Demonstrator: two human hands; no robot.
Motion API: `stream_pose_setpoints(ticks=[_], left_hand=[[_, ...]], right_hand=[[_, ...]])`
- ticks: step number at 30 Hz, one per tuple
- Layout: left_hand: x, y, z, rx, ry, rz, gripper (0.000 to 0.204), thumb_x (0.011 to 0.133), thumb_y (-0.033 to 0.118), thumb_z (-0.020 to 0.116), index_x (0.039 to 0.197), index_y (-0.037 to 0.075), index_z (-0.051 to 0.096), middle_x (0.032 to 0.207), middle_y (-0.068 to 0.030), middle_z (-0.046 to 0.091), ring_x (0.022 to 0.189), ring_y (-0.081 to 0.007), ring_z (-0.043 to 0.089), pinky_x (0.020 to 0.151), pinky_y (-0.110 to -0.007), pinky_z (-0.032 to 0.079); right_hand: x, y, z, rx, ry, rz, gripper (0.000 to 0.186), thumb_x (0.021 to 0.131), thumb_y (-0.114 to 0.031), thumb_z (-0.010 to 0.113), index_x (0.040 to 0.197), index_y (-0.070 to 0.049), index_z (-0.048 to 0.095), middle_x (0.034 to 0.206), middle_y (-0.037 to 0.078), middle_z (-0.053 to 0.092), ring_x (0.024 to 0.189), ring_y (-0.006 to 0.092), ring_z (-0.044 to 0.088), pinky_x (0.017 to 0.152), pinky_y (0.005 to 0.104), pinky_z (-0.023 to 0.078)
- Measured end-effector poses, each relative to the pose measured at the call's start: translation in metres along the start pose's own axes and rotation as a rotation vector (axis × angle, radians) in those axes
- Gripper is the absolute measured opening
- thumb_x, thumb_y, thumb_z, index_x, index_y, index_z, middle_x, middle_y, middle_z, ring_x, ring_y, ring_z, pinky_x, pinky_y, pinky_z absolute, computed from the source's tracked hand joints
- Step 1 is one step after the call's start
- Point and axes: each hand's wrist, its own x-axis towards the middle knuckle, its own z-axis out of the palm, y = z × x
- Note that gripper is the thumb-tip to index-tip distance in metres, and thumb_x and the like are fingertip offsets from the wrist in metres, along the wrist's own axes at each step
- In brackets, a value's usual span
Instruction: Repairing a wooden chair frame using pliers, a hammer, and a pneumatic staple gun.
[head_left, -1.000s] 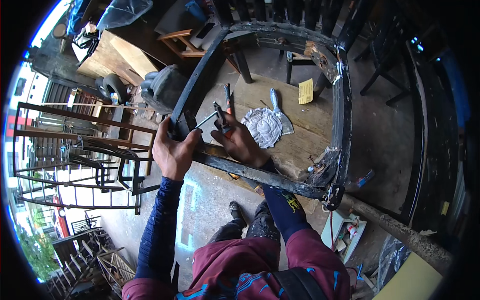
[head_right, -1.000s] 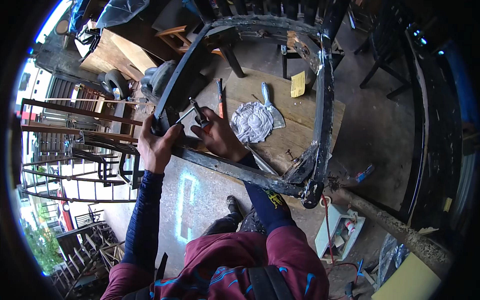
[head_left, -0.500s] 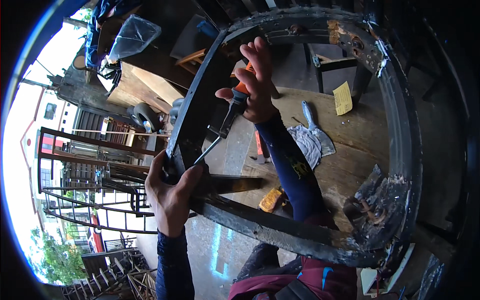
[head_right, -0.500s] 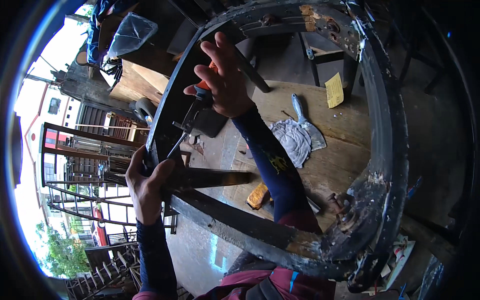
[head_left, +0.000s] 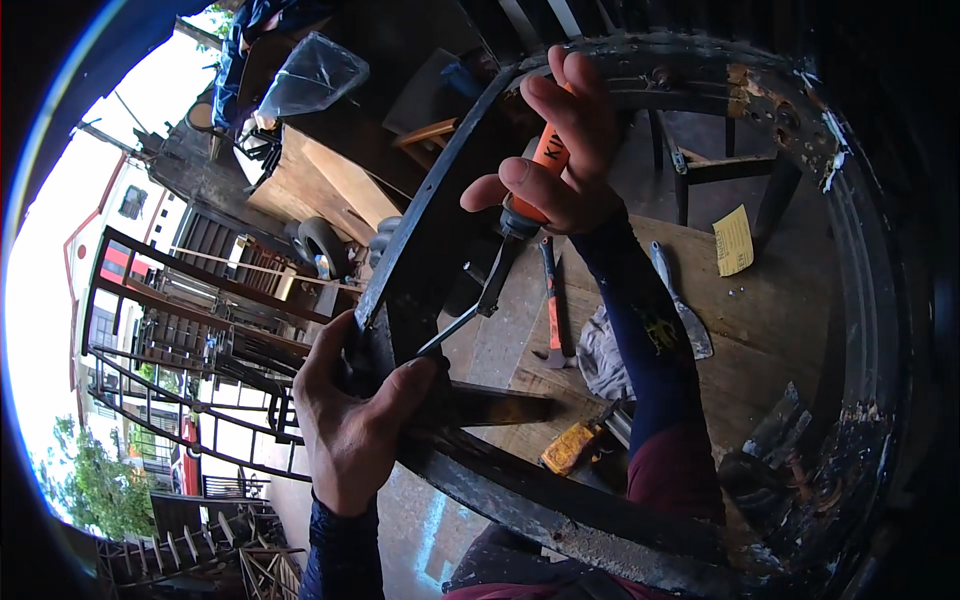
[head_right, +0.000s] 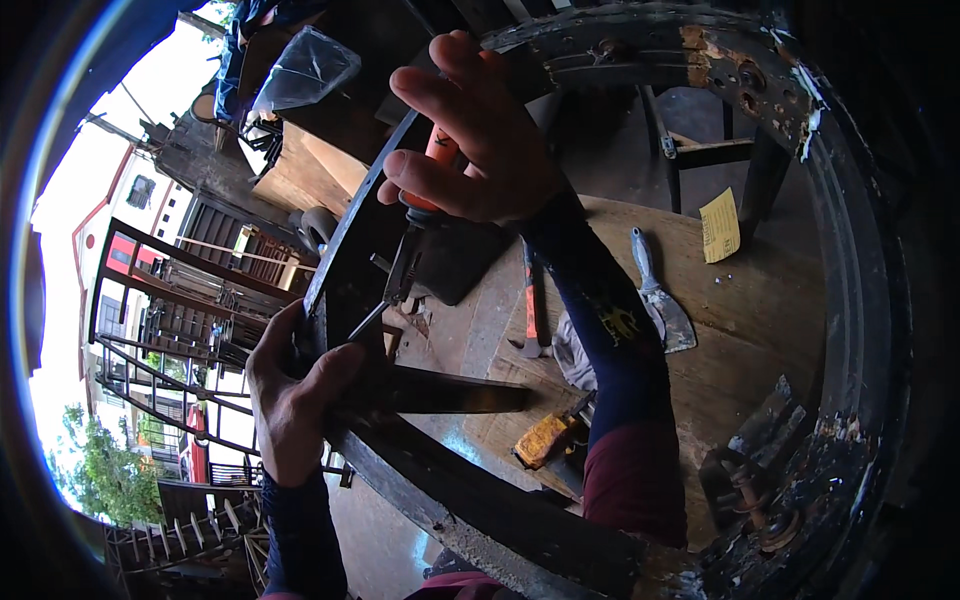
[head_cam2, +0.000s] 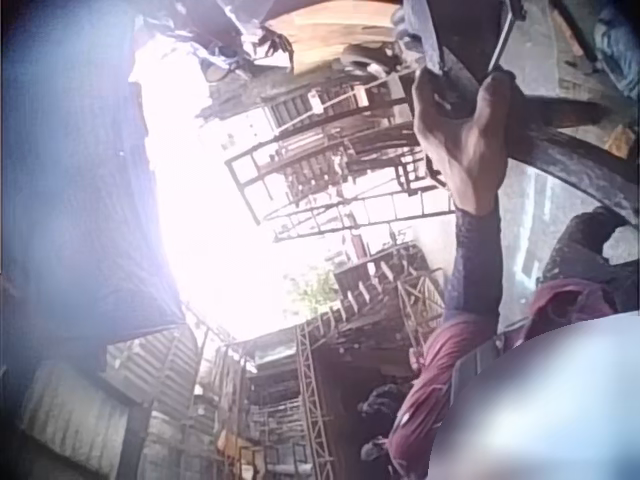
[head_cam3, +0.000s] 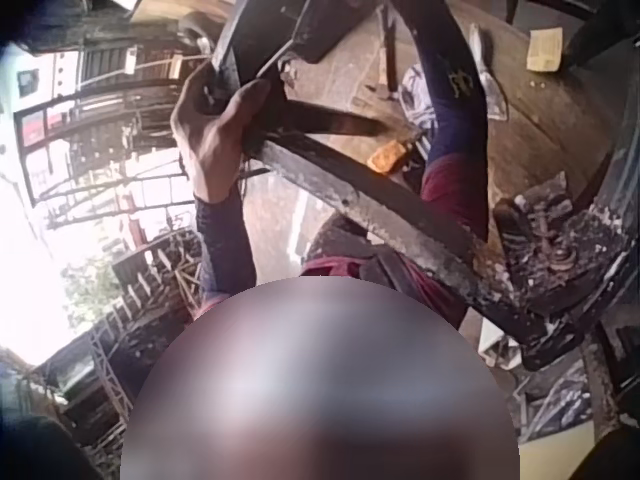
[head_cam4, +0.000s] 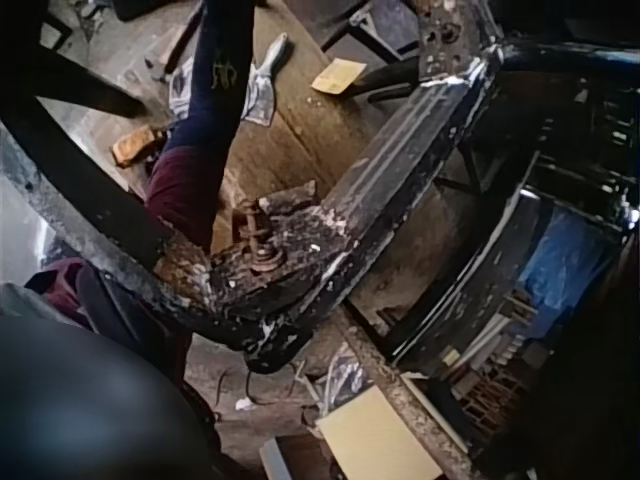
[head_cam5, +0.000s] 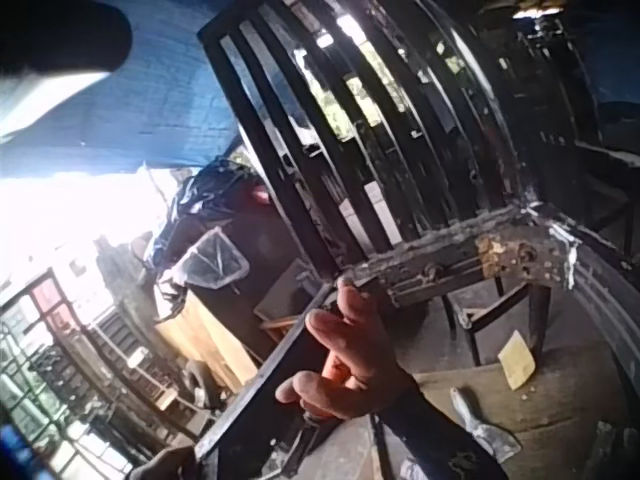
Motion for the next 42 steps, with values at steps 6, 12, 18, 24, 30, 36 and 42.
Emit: stream_pose_setpoints(ticks=[6, 12, 18, 24, 30, 36, 42], left_hand=[[-0.001, 0.006, 0.000, -0.078, -0.015, -0.035, 0.080, 0.073, 0.036, 0.088, 0.130, -0.012, 0.058, 0.100, -0.0141, 0.074, 0.088, -0.0195, 0.071, 0.085, -0.030, 0.056], [-0.001, 0.000, -0.001, -0.035, -0.011, -0.010, 0.079, 0.073, 0.035, 0.088, 0.129, -0.012, 0.059, 0.101, -0.0152, 0.074, 0.087, -0.0205, 0.071, 0.085, -0.032, 0.056], [-0.001, 0.002, 0.001, -0.021, -0.010, 0.009, 0.079, 0.072, 0.040, 0.087, 0.127, -0.010, 0.061, 0.100, -0.0158, 0.074, 0.086, -0.0223, 0.071, 0.085, -0.035, 0.057], [-0.001, 0.000, -0.004, -0.017, -0.008, 0.022, 0.076, 0.072, 0.039, 0.087, 0.125, -0.010, 0.063, 0.099, -0.0149, 0.073, 0.087, -0.0219, 0.071, 0.085, -0.035, 0.056], [-0.001, -0.002, -0.003, -0.009, 0.001, 0.035, 0.077, 0.073, 0.039, 0.087, 0.127, -0.010, 0.062, 0.102, -0.0153, 0.073, 0.090, -0.0222, 0.070, 0.087, -0.036, 0.055], [0.000, -0.002, -0.003, -0.008, -0.016, 0.003, 0.079, 0.073, 0.038, 0.088, 0.128, -0.011, 0.061, 0.103, -0.0150, 0.072, 0.092, -0.0224, 0.070, 0.088, -0.035, 0.055], [0.001, -0.001, -0.003, -0.016, -0.010, -0.008, 0.081, 0.073, 0.038, 0.088, 0.131, -0.010, 0.059, 0.100, -0.0149, 0.073, 0.090, -0.0220, 0.070, 0.086, -0.035, 0.056]], right_hand=[[0.041, 0.033, -0.015, -0.318, 0.029, -0.516, 0.048, 0.087, -0.042, 0.081, 0.122, -0.029, 0.051, 0.141, 0.016, 0.051, 0.143, 0.0462, 0.039, 0.106, 0.0681, 0.047], [0.051, 0.012, -0.003, -0.272, 0.100, -0.286, 0.020, 0.099, -0.025, 0.066, 0.116, -0.026, 0.055, 0.131, 0.009, 0.062, 0.133, 0.0399, 0.055, 0.110, 0.0660, 0.044], [0.069, -0.008, -0.017, -0.421, -0.119, -0.104, 0.004, 0.102, -0.023, 0.057, 0.101, -0.024, 0.054, 0.118, 0.004, 0.067, 0.123, 0.0309, 0.066, 0.111, 0.0657, 0.045], [0.071, -0.018, -0.015, -0.134, -0.169, 0.059, 0.007, 0.097, -0.021, 0.058, 0.100, -0.024, 0.053, 0.106, 0.005, 0.059, 0.112, 0.0269, 0.068, 0.111, 0.0649, 0.044], [0.057, -0.010, -0.009, -0.332, -0.059, -0.044, 0.014, 0.094, -0.014, 0.059, 0.103, -0.024, 0.055, 0.101, 0.004, 0.055, 0.101, 0.0233, 0.064, 0.114, 0.0652, 0.041], [0.069, -0.015, 0.001, -0.234, 0.101, 0.062, 0.032, 0.096, -0.010, 0.059, 0.123, -0.028, 0.060, 0.105, 0.004, 0.059, 0.111, 0.0284, 0.065, 0.108, 0.0631, 0.048], [0.056, -0.008, 0.011, -0.009, 0.096, 0.122, 0.039, 0.105, -0.017, 0.054, 0.143, -0.027, 0.052, 0.133, 0.008, 0.063, 0.121, 0.0400, 0.065, 0.094, 0.0585, 0.058]])
